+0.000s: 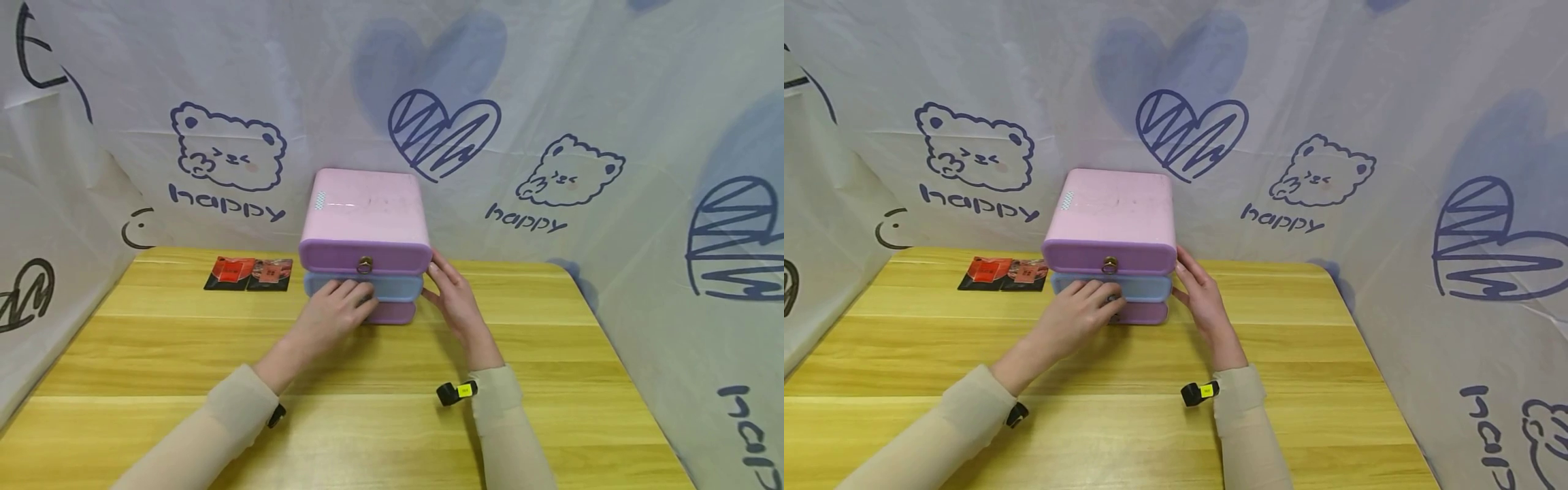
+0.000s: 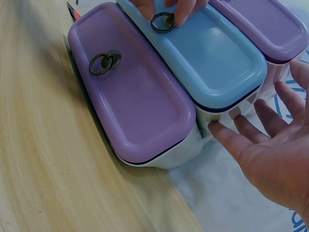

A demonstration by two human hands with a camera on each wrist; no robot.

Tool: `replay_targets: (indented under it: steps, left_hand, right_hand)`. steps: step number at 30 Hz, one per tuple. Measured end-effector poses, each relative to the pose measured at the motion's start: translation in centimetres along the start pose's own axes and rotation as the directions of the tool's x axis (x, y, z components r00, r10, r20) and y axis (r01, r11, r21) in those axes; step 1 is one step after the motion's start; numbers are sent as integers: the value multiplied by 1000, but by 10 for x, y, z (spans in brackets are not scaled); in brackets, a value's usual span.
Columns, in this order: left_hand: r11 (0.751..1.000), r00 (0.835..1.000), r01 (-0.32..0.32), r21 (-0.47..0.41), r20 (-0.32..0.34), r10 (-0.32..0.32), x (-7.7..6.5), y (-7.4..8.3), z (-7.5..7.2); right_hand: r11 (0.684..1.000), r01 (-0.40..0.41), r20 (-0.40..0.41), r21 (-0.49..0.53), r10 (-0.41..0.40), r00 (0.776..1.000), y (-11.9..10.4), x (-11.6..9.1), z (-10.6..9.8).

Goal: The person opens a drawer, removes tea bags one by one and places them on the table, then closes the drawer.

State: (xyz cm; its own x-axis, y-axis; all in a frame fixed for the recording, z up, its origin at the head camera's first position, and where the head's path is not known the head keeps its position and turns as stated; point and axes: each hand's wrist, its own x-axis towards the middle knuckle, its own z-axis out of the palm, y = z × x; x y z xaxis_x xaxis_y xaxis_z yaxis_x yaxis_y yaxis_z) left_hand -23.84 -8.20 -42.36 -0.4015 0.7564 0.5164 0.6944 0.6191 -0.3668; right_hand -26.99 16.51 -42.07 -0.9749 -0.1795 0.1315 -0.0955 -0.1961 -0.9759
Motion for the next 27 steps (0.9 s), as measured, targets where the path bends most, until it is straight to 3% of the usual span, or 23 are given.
replay_targets:
  steps: [7, 23, 27]
  left_hand:
    - [1000, 997, -8, -15, 76, 9, 2, 3, 5]
    - [1000, 993, 20, 24, 113, -22, 5, 5, 5]
    - [999, 994, 28, 20, 109, -30, 4, 6, 5]
  right_hand:
    - [1000, 2, 3, 2, -2, 1000, 0, 0, -1]
    - [1000, -21, 21, 2, 21, 1000, 0, 1, -3]
    - [1000, -18, 27, -26, 18, 999, -10, -5, 2]
